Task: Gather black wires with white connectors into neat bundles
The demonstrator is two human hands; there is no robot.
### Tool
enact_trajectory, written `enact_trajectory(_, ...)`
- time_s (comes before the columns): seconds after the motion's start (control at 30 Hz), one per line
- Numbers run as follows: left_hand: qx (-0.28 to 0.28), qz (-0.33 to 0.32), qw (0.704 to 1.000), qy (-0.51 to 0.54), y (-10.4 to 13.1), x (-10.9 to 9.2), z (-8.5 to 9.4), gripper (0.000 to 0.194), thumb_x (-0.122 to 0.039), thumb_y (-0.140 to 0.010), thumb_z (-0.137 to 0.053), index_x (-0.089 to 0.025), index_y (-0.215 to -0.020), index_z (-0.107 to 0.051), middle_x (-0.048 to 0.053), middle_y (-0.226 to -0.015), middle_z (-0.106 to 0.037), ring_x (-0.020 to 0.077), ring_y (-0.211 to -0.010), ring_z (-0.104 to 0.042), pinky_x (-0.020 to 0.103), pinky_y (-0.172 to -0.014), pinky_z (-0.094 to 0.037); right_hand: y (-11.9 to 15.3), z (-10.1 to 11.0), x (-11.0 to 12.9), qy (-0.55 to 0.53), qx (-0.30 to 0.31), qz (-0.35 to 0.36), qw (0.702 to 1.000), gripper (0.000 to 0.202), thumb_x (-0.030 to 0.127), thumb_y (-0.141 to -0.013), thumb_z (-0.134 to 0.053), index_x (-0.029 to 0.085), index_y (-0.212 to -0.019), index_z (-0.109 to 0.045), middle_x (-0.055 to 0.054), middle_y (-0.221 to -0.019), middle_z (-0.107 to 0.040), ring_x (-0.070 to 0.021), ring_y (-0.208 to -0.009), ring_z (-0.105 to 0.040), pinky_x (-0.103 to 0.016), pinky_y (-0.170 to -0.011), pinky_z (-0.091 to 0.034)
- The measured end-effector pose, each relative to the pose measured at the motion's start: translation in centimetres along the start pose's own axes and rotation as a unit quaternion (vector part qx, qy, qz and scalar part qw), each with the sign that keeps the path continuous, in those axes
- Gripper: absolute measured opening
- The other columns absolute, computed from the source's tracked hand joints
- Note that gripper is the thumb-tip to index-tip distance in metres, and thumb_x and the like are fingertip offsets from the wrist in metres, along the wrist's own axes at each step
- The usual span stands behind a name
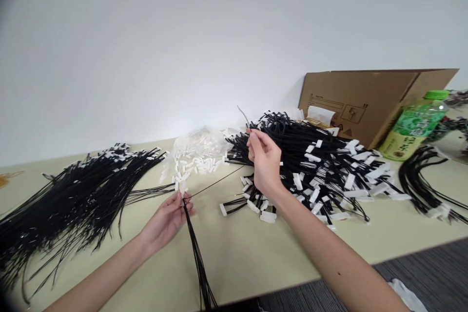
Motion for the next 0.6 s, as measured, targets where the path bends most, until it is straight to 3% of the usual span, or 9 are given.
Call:
enact_trajectory(0.07, -0.013, 0.000, 1.000, 0.010, 0.0, 0.2, -0.1, 0.009, -0.021, -0.072, -0.061, -0.013, -0.073, -0.060, 0.001, -0.070, -0.054, 0.0088, -0.062, -0.052, 0.026, -0.069, -0.046, 1.1, -0.1, -0.3, 0.139, 0.015, 0.115, 0.983, 0.017, 0.030, -0.082, -0.049, 0.020, -0.091, -0.061, 0.000, -0.065, -0.045, -0.0090, -0.052, -0.037, -0.022, -0.043, -0.028)
enact_trajectory(0.1, -0.019, -0.001, 1.000, 0.015, 0.0, 0.2, -0.1, 0.008, -0.021, -0.072, -0.062, -0.012, -0.072, -0.060, 0.000, -0.070, -0.054, 0.0083, -0.061, -0.052, 0.026, -0.068, -0.046, 2.0, -0.5, -0.4, 0.206, 0.051, 0.177, 0.961, 0.017, 0.027, -0.083, -0.048, 0.020, -0.089, -0.062, 0.000, -0.062, -0.044, -0.0100, -0.053, -0.038, -0.024, -0.045, -0.029)
enact_trajectory(0.2, -0.033, -0.003, 0.999, 0.035, -0.1, 0.3, -0.1, 0.007, -0.019, -0.071, -0.063, -0.012, -0.071, -0.060, 0.000, -0.072, -0.054, 0.0069, -0.058, -0.051, 0.024, -0.065, -0.047, 5.2, -1.9, -0.9, 0.323, 0.173, 0.363, 0.857, 0.014, 0.018, -0.082, -0.049, 0.019, -0.080, -0.063, 0.001, -0.053, -0.041, -0.0102, -0.051, -0.037, -0.025, -0.047, -0.027)
enact_trajectory(0.3, -0.046, -0.002, 0.997, 0.055, -0.2, 0.3, 0.0, 0.007, -0.018, -0.070, -0.063, -0.012, -0.069, -0.059, -0.001, -0.072, -0.054, 0.0061, -0.057, -0.050, 0.023, -0.064, -0.048, 7.5, -2.8, -1.1, 0.352, 0.212, 0.468, 0.782, 0.008, 0.016, -0.078, -0.056, 0.018, -0.073, -0.061, 0.002, -0.051, -0.042, -0.0100, -0.050, -0.035, -0.026, -0.047, -0.026)
enact_trajectory(0.6, -0.022, -0.001, 0.998, 0.052, -0.1, 0.4, -0.1, 0.007, -0.018, -0.070, -0.064, -0.013, -0.071, -0.058, -0.001, -0.072, -0.052, 0.0060, -0.058, -0.049, 0.024, -0.064, -0.047, 8.0, -3.0, -1.3, 0.351, 0.223, 0.480, 0.772, 0.006, 0.016, -0.079, -0.055, 0.018, -0.074, -0.057, 0.003, -0.052, -0.042, -0.0096, -0.050, -0.036, -0.025, -0.048, -0.028)
Point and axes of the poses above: each hand's wrist, its own y-axis away from the middle knuckle, its own z-axis out of the back of the hand, x = y × z, the point moved 2 cm from there along -y, towards the middle knuckle
